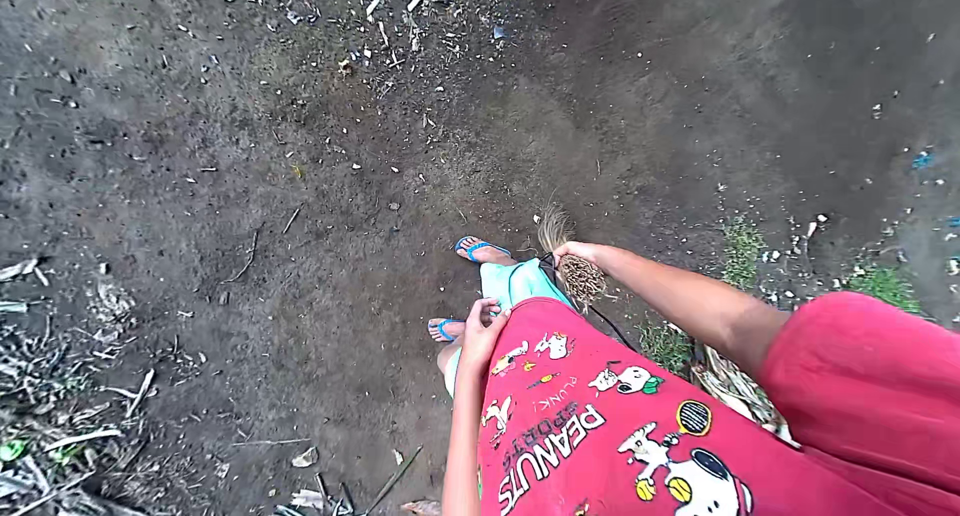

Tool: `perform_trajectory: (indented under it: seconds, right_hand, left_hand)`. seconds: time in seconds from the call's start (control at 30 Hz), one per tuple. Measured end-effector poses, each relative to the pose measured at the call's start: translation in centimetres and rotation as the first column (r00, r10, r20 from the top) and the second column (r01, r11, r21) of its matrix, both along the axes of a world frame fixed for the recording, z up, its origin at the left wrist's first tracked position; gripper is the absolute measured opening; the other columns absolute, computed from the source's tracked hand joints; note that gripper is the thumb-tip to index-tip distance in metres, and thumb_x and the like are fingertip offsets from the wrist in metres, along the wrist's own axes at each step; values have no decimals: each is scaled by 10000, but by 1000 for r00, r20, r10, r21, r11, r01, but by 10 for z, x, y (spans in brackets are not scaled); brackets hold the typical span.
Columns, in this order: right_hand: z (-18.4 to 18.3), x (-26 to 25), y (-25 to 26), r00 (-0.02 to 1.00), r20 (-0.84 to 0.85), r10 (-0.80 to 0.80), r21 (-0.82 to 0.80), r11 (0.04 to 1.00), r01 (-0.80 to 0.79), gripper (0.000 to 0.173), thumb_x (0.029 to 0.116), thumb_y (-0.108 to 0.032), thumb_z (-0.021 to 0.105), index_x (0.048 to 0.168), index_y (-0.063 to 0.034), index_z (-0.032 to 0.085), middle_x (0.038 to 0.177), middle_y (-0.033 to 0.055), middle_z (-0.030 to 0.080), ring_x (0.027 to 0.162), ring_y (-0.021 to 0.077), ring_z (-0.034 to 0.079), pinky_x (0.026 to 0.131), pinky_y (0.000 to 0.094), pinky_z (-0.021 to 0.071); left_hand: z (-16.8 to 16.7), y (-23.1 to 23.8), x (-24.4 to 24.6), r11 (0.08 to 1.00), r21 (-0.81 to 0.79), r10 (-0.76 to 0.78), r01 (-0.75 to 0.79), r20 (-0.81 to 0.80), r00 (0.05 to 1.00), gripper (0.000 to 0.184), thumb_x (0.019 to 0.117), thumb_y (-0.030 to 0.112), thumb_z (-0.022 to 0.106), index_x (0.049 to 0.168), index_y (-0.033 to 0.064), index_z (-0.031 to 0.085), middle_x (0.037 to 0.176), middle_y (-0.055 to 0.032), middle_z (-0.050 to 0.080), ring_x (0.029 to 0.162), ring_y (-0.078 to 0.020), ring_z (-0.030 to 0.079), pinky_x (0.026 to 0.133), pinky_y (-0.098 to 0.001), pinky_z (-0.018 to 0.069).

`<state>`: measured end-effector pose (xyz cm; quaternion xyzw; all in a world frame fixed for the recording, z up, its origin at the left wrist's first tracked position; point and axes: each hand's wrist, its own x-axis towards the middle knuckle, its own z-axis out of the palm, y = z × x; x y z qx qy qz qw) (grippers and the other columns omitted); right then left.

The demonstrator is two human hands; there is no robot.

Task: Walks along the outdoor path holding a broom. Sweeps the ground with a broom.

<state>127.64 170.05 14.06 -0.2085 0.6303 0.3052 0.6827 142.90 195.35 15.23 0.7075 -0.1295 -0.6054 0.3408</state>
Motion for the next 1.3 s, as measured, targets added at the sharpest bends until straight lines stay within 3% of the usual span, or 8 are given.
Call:
perform_trajectory:
  seconds: [0.2,0.37,0.5,0.63,0.8,0.93,1.1,1.3]
  right_hand:
    - [3,92,-8,949,301,96,155,977,-148,136,994,-165,427,899,-115,511,636,19,552,503,107,568,470,251,508]
    - [4,9,-61,939,313,144,163,966,-202,185,1001,-236,407,914,-126,528,689,24,603,561,122,622,512,266,541]
    - [52,-89,-91,971,-14,237,28,971,-236,179,1007,-231,438,903,-132,543,687,20,606,564,121,621,525,256,543]
    - [50,-103,-106,896,-320,309,-76,934,-349,99,1009,-201,474,982,-120,525,715,17,556,567,101,565,529,249,505]
    - [-19,-3,-91,882,-378,280,-192,909,-371,327,1043,-361,445,1147,-82,581,954,93,578,787,181,556,708,388,488]
    - [-20,126,-18,891,-50,452,-95,886,-455,210,1015,-260,502,1079,-82,591,870,66,575,709,152,555,655,357,494]
    - [-8,230,35,796,427,429,9,878,-479,144,1001,-241,502,1004,-115,572,790,34,588,631,120,580,584,299,512]
    - [-2,158,-32,715,638,285,105,888,-448,137,952,-195,510,901,-94,589,747,55,674,556,146,643,489,304,549]
  left_hand:
    - [29,27,0,992,119,22,-29,56,998,347,1039,173,535,1306,-47,566,1154,-191,642,974,-224,658,885,-392,548]
    - [19,27,-4,995,97,32,-39,71,997,349,1032,206,513,1295,-10,590,1156,-159,647,984,-210,654,907,-395,546]
    - [-6,51,9,917,127,365,-379,121,923,338,1066,133,441,1313,-61,565,1139,-186,665,946,-208,665,798,-377,552]
    - [-22,108,7,640,353,654,-682,216,725,352,1115,180,383,1343,-39,539,1125,-188,666,861,-220,657,695,-379,526]
    - [-2,176,-35,451,536,695,-714,291,658,347,1114,178,385,1331,-41,545,1107,-199,667,836,-234,642,690,-398,515]
    - [17,174,-61,373,606,705,-702,307,640,349,1122,160,369,1332,-68,529,1136,-224,642,861,-237,622,723,-398,501]
    - [3,146,-56,500,618,532,-607,334,778,309,1103,121,432,1259,-110,566,1131,-282,624,1002,-316,609,928,-481,487]
    - [1,121,33,731,473,444,-492,218,869,342,1107,176,393,1329,-31,550,1124,-183,668,883,-230,656,733,-403,534]
